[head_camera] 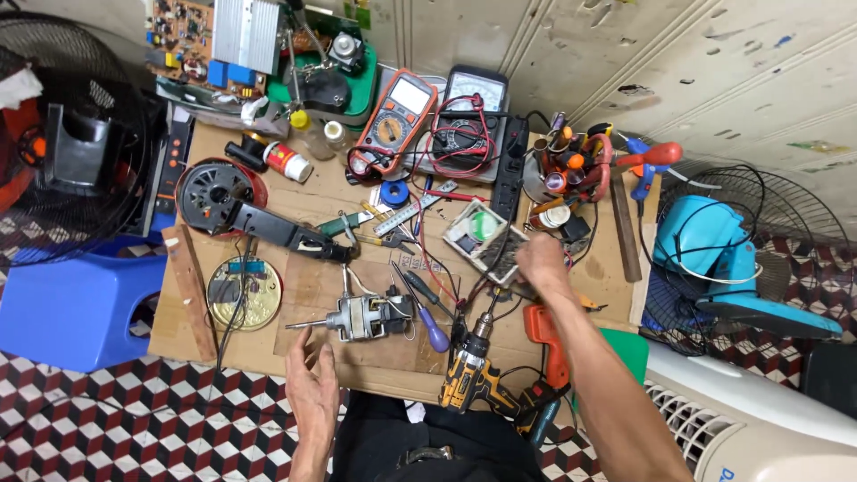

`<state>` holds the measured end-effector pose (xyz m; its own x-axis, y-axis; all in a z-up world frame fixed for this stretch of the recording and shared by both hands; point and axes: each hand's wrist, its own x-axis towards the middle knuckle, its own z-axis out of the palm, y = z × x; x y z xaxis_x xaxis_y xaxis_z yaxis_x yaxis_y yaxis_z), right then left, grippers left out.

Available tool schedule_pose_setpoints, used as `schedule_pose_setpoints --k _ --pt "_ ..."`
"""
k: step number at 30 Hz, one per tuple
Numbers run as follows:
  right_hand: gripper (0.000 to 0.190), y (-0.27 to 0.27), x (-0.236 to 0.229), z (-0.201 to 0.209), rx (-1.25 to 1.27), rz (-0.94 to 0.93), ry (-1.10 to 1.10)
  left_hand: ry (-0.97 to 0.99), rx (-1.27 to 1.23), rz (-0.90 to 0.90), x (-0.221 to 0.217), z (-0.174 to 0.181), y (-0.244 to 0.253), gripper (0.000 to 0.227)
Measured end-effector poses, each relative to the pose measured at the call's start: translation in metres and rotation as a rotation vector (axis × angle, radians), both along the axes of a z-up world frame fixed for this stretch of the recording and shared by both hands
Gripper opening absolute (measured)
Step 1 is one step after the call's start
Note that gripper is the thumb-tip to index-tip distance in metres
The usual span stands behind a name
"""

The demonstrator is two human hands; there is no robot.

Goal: The person works at a cluttered workbench repairing a small appliance motor unit. They use a cordless drill to remove screws from the plastic housing, separate the housing halves, handle the motor and internal wiring, and reposition components while working on the assembly.

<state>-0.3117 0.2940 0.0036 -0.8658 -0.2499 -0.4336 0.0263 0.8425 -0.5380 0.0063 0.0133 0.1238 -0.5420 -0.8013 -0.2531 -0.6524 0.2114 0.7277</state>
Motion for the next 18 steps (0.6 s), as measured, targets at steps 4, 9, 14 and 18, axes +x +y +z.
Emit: schedule_pose_setpoints --k 4,9,14,18 --pt "0.016 0.009 0.012 0.072 -0.042 0.006 0.090 -0.009 0.040 0.006 -0.006 0.001 -0.002 0.051" --pt "0.020 0.042 0.015 0.062 0.081 -0.025 0.288 0.017 0.007 -0.044 -0.007 -0.004 -0.006 0.051" --pt "0.026 0.082 0.006 0.060 0.163 -0.020 0.328 0.018 0.021 -0.024 0.000 -0.011 -0.010 0.050" --pt "0.023 0.085 0.009 0.090 0.265 -0.025 0.206 0.020 0.057 0.010 0.007 -0.013 -0.012 0.051"
